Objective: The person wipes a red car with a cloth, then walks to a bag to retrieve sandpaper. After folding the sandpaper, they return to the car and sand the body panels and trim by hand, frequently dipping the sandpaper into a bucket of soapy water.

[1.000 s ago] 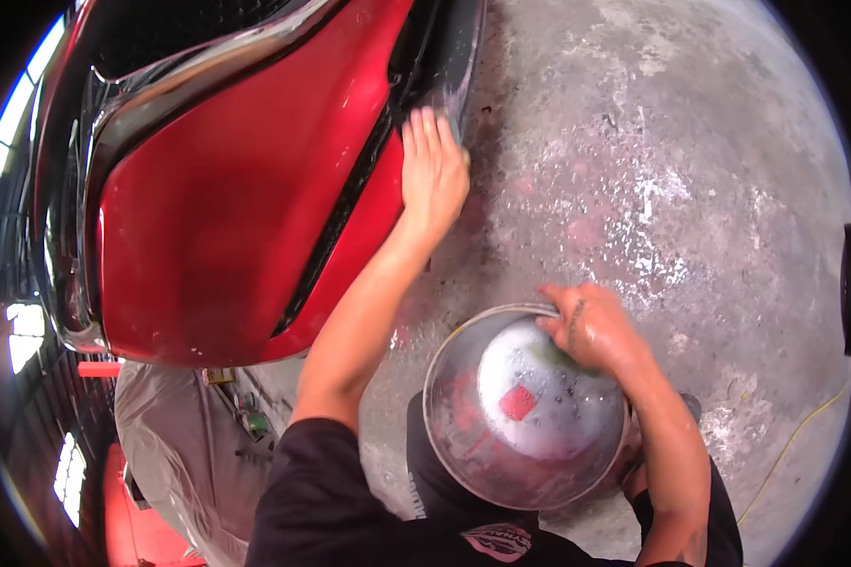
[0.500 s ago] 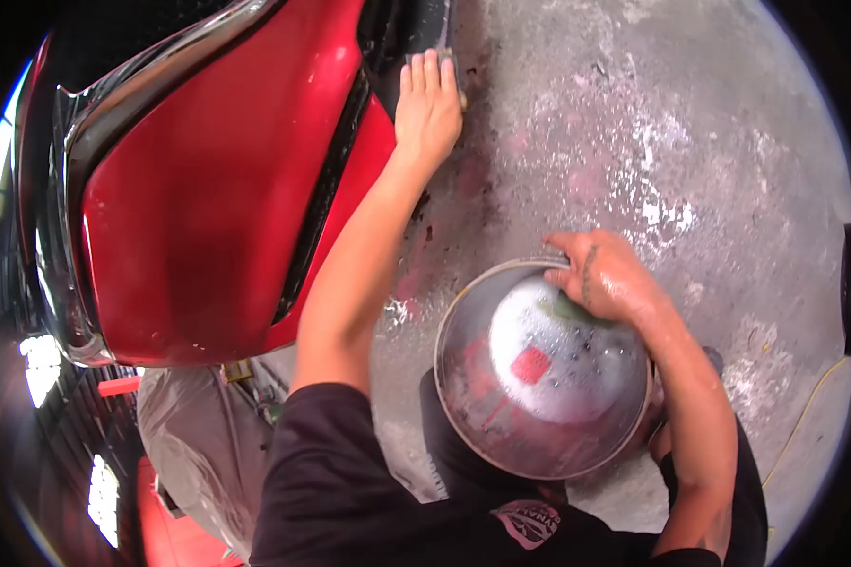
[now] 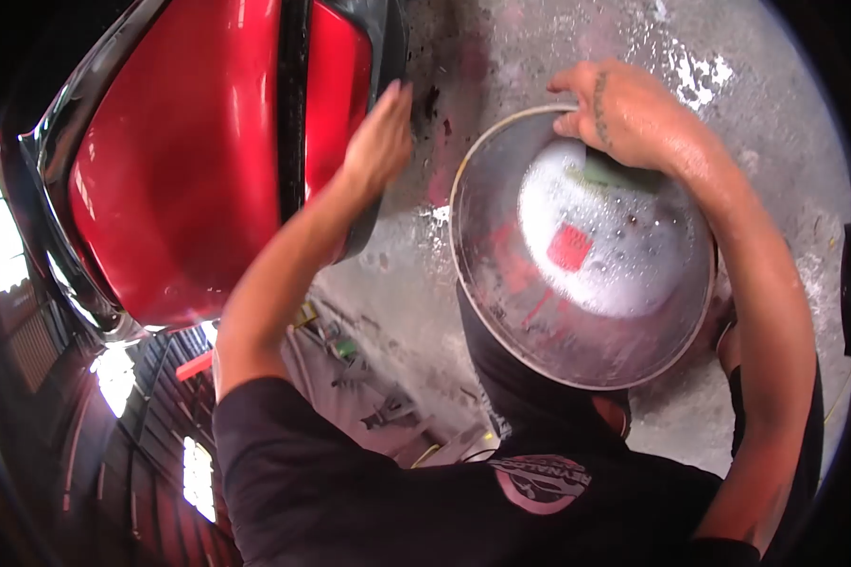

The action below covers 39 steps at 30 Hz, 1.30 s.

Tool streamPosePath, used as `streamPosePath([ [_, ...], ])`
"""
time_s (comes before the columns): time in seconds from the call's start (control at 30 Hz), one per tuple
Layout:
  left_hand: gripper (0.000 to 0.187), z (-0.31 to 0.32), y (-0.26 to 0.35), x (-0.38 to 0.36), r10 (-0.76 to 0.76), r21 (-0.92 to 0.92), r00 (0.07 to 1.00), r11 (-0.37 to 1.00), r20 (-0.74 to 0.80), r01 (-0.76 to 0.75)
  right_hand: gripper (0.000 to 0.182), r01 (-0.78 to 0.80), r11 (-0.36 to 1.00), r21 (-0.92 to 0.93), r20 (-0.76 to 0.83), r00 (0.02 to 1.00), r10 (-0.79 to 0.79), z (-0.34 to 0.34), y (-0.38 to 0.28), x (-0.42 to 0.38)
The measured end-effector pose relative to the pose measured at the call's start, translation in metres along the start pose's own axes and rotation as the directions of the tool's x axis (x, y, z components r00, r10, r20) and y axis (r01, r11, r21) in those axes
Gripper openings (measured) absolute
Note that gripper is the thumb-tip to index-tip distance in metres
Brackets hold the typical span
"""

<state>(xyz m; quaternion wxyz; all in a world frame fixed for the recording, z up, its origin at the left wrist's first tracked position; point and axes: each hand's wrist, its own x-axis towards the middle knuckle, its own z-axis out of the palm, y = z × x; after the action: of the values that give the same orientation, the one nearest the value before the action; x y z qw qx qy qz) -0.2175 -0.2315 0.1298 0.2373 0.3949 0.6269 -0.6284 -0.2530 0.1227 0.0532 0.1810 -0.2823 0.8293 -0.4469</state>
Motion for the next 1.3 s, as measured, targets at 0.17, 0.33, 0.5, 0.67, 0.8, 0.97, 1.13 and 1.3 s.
streamPosePath([
  [0.17, 0.059, 0.090, 0.145, -0.145, 0.300, -0.155, 0.943, 0.948, 0.141, -0.279, 0.042, 0.016, 0.995, -0.099, -0.024, 1.000, -0.019, -0.001, -0.010, 0.005],
  [0.33, 0.063, -0.001, 0.038, -0.074, 0.064, -0.084, 0.993, 0.995, 0.094, -0.057, 0.036, -0.067, 0.998, -0.023, 0.045, 0.997, 0.068, -0.005, -0.010, 0.001],
  [0.5, 0.063, 0.069, 0.111, -0.144, 0.058, -0.212, 0.996, 0.975, -0.064, -0.070, 0.039, -0.163, 0.985, 0.051, 0.207, 0.967, 0.150, -0.031, -0.039, -0.009],
  [0.67, 0.058, 0.120, 0.149, -0.193, 0.146, -0.339, 0.985, 0.926, -0.092, -0.169, 0.040, 0.007, 0.979, -0.203, 0.051, 0.999, 0.003, 0.007, -0.012, 0.014],
  [0.8, 0.046, 0.020, 0.068, -0.072, 0.023, -0.145, 0.999, 0.989, 0.043, -0.016, 0.042, -0.131, 0.990, -0.057, 0.155, 0.978, 0.139, -0.014, -0.035, 0.005],
  [0.97, 0.050, 0.026, 0.087, -0.057, -0.020, -0.015, 0.999, 1.000, 0.028, 0.021, 0.042, -0.227, 0.974, 0.006, 0.182, 0.958, 0.222, -0.021, -0.040, -0.005],
  [1.13, 0.055, 0.136, 0.229, -0.171, 0.327, -0.157, 0.871, 0.945, 0.367, -0.288, 0.045, -0.126, 0.987, -0.099, 0.103, 0.985, 0.136, -0.017, -0.030, 0.004],
  [1.3, 0.055, 0.079, 0.137, -0.119, 0.321, -0.141, 0.928, 0.944, 0.187, -0.298, 0.032, 0.058, 0.978, -0.202, 0.006, 0.998, -0.058, 0.000, -0.011, 0.013],
])
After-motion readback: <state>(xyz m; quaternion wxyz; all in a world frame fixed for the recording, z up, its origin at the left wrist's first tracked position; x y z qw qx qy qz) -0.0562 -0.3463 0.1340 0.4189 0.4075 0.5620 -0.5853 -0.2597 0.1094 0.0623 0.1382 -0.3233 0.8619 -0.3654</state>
